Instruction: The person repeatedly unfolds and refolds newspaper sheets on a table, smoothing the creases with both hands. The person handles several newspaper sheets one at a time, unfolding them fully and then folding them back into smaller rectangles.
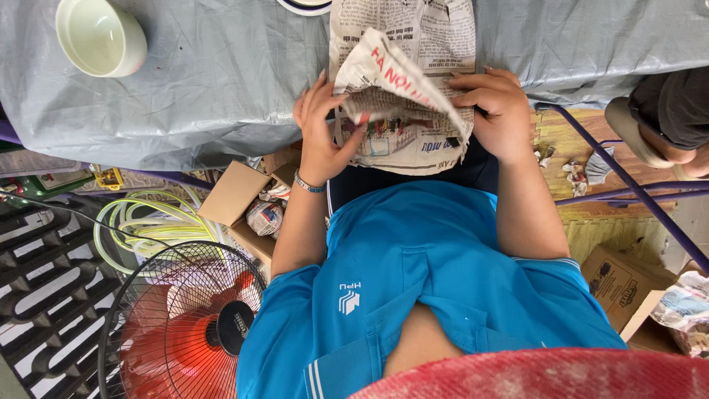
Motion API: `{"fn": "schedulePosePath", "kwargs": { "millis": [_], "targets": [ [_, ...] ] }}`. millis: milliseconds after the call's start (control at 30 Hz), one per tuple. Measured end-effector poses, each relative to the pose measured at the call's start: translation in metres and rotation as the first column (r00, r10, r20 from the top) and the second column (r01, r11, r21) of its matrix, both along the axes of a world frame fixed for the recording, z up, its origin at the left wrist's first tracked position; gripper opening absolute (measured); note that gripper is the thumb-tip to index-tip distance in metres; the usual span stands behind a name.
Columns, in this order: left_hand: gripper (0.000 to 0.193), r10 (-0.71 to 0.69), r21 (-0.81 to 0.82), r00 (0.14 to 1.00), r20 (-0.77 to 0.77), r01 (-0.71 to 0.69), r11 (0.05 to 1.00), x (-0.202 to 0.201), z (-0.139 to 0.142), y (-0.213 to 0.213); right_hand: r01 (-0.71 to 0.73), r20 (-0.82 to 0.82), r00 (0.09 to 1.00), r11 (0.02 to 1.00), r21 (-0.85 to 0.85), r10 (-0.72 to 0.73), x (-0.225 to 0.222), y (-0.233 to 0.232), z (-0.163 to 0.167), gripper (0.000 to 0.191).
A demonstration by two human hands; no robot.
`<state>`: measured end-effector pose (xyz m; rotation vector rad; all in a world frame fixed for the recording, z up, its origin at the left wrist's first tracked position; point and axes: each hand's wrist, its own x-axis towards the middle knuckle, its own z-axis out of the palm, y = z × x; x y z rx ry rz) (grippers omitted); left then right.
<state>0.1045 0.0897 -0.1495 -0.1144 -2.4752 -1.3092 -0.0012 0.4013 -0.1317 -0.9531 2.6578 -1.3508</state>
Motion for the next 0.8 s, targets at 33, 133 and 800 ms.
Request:
{"fn": "schedulePosePath", "kwargs": {
  "millis": [33, 133, 800],
  "targets": [
    [0.057, -0.001, 0.006, 1.000, -0.020, 0.002, 1.000, -0.004, 0.003, 0.000, 0.010, 0.003, 1.000, 1.000, -0.004, -0.010, 0.000, 0.000, 0.000, 0.009],
    [0.057, -0.028, -0.119, 0.999, -0.040, 0.023, 0.993, -0.012, 0.014, 0.003, -0.001, -0.009, 1.000, 1.000, -0.007, 0.001, 0.000, -0.001, 0.001, 0.010],
    [0.017, -0.111, -0.332, 0.964, -0.242, 0.026, 0.943, 0.002, 0.017, -0.021, 0.059, 0.056, 0.997, 0.997, -0.054, -0.056, -0.001, -0.007, 0.013, 0.011]
  ]
}}
